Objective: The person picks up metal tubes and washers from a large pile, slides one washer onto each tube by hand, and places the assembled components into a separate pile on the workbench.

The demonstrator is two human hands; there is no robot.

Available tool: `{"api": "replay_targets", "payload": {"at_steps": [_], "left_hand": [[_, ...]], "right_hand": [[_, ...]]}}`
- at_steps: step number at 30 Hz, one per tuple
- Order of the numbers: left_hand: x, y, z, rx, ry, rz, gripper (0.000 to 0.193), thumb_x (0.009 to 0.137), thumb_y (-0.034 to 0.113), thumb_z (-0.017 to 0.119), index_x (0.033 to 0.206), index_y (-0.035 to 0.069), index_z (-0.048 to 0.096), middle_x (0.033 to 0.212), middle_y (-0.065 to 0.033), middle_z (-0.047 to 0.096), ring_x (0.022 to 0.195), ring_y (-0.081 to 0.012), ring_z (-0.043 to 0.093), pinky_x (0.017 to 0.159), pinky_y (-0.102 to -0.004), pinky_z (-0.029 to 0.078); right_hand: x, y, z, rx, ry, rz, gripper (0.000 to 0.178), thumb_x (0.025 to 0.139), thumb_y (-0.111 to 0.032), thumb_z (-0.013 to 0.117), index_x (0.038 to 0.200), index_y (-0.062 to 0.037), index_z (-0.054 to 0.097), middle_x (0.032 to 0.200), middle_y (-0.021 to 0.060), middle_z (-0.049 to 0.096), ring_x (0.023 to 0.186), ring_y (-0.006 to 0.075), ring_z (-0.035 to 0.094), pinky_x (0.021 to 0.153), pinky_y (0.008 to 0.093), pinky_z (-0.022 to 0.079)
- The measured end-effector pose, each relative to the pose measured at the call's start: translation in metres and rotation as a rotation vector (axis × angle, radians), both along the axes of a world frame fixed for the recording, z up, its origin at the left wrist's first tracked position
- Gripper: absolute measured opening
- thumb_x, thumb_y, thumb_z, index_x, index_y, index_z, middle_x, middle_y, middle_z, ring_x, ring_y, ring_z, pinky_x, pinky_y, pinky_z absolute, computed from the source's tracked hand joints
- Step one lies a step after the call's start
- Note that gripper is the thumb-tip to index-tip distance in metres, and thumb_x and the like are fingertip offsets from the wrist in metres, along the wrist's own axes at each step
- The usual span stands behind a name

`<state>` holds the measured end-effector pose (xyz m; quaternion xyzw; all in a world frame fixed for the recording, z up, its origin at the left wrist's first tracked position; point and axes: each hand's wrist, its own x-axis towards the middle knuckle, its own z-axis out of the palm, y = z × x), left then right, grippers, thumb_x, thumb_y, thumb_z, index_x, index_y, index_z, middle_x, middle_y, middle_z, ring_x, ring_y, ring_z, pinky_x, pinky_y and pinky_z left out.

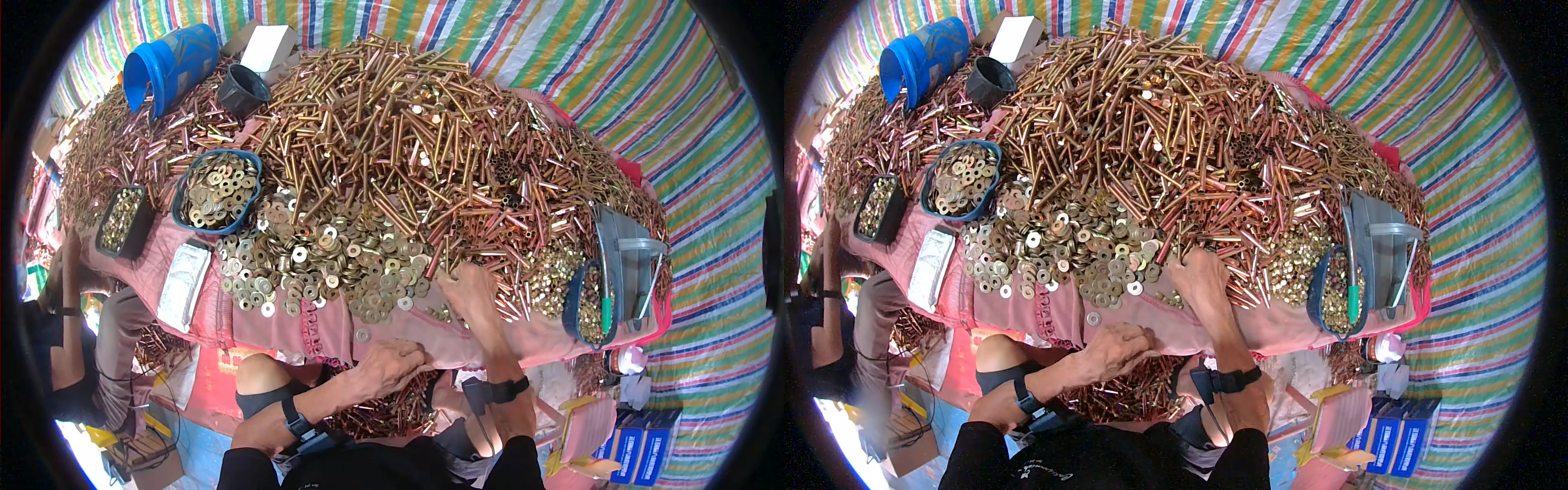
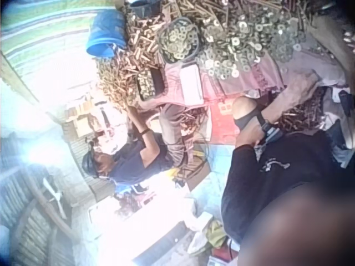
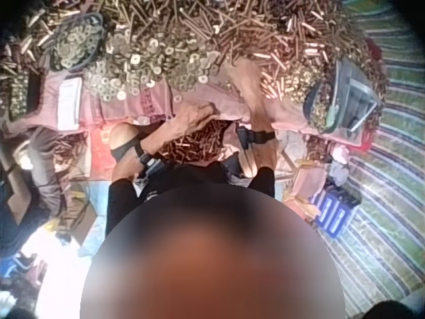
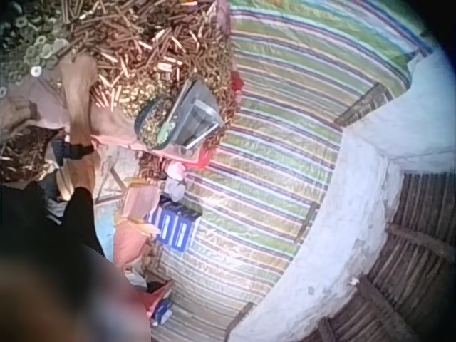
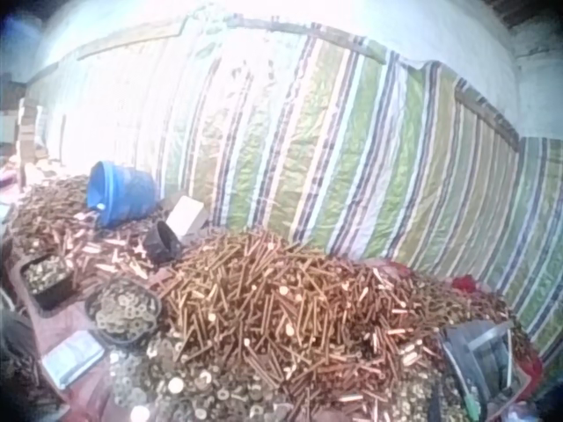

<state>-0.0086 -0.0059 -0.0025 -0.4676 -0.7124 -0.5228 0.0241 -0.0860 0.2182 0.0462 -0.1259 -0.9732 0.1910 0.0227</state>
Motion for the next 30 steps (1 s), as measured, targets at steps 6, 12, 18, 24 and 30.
{"api": "replay_targets", "payload": {"at_steps": [6,12,18,24,30], "left_hand": [[-0.001,0.001,-0.001,-0.015,0.03,0.017,0.012,0.094,0.011,0.072,0.105,0.006,0.069,0.092,-0.0108,0.069,0.079,-0.035,0.07,0.067,-0.0433,0.057],[-0.002,0.003,0.001,-0.102,0.005,0.052,0.013,0.094,0.013,0.071,0.107,0.011,0.07,0.095,-0.0078,0.07,0.077,-0.0331,0.071,0.064,-0.0435,0.056],[-0.006,0.01,0.004,-0.069,0.029,0.073,0.013,0.097,0.02,0.071,0.107,0.012,0.069,0.095,-0.0079,0.07,0.077,-0.0328,0.071,0.063,-0.0438,0.056],[-0.015,0.013,0.013,-0.09,0.052,0.119,0.017,0.097,0.024,0.073,0.1,0.009,0.067,0.092,-0.0095,0.068,0.073,-0.0327,0.069,0.061,-0.0439,0.055],[-0.018,0.013,0.02,-0.163,0.073,0.142,0.017,0.095,0.022,0.073,0.106,0.01,0.068,0.094,-0.0087,0.067,0.076,-0.0306,0.07,0.059,-0.0426,0.055]], "right_hand": [[0.002,0.003,0.006,-0.127,-0.02,-0.056,0.041,0.083,-0.036,0.074,0.07,0.0028,0.068,0.066,0.0272,0.063,0.061,0.043,0.063,0.064,0.0527,0.049],[0.009,-0.003,0.005,0.03,0.08,-0.05,0.046,0.088,-0.041,0.078,0.074,0.0027,0.07,0.072,0.0283,0.068,0.071,0.0473,0.068,0.067,0.0551,0.052],[0.007,-0.005,0.003,-0.015,0.06,-0.05,0.045,0.088,-0.039,0.076,0.075,0.0042,0.071,0.073,0.0321,0.067,0.075,0.0513,0.068,0.07,0.0581,0.052],[0.008,0.002,0.002,0.033,0.004,-0.008,0.043,0.087,-0.036,0.074,0.071,0.0037,0.07,0.072,0.0298,0.067,0.072,0.0487,0.068,0.068,0.0559,0.052],[0.012,0.007,-0.006,-0.013,0.042,-0.028,0.045,0.087,-0.039,0.074,0.07,0.0024,0.07,0.066,0.0266,0.065,0.064,0.0444,0.066,0.063,0.052,0.05]]}}
